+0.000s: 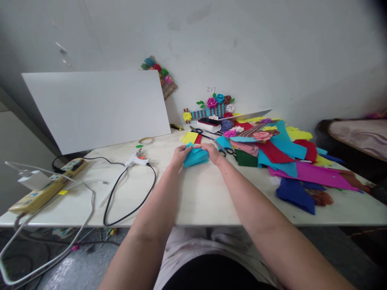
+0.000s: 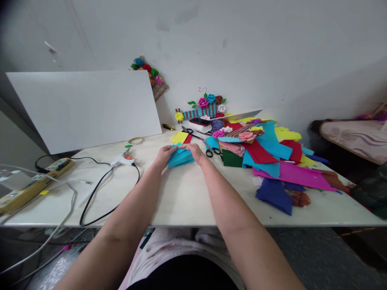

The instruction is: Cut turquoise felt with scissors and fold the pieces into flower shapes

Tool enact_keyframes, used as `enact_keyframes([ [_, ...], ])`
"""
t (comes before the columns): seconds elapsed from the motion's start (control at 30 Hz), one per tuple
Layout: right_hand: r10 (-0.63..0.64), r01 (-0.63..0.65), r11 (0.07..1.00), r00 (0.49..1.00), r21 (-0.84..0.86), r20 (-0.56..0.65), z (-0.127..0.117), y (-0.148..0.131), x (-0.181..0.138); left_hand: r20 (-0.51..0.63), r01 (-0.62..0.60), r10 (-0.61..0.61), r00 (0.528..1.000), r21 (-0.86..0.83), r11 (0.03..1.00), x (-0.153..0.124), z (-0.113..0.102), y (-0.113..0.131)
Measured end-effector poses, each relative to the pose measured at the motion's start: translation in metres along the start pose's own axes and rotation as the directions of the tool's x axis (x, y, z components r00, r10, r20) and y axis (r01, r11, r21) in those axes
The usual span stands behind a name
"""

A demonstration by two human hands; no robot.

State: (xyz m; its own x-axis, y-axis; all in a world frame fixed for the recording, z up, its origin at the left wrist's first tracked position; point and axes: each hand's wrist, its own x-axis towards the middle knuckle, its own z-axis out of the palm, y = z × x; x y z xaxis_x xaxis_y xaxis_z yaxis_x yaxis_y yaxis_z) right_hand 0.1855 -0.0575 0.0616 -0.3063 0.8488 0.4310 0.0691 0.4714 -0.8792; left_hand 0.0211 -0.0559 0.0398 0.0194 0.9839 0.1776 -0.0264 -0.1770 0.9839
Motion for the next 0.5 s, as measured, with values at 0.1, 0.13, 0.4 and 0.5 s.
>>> enact_keyframes([
  [0.1, 0.065, -0.059, 0.992, 0.997, 0.112, -0.051, -0.001, 0.007, 0.002, -0.024, -0.041, 0.043, 0.999, 0.087, 0.995, -0.001, 0.001, 0.002],
  [0.13, 0.120, -0.111, 0.987, 0.990, 0.117, -0.070, -0.001, 0.010, 0.003, -0.028, -0.058, 0.061, 0.998, 0.109, 0.992, -0.001, 0.001, 0.002],
  [0.4, 0.175, -0.188, 0.978, 0.975, -0.087, -0.140, -0.001, 0.032, 0.009, -0.015, -0.133, 0.138, 0.990, 0.179, 0.975, -0.001, 0.002, 0.004],
  [0.5, 0.145, -0.169, 0.973, 0.977, -0.156, -0.155, -0.001, 0.033, 0.009, -0.013, -0.134, 0.139, 0.990, 0.183, 0.974, -0.001, 0.002, 0.004],
])
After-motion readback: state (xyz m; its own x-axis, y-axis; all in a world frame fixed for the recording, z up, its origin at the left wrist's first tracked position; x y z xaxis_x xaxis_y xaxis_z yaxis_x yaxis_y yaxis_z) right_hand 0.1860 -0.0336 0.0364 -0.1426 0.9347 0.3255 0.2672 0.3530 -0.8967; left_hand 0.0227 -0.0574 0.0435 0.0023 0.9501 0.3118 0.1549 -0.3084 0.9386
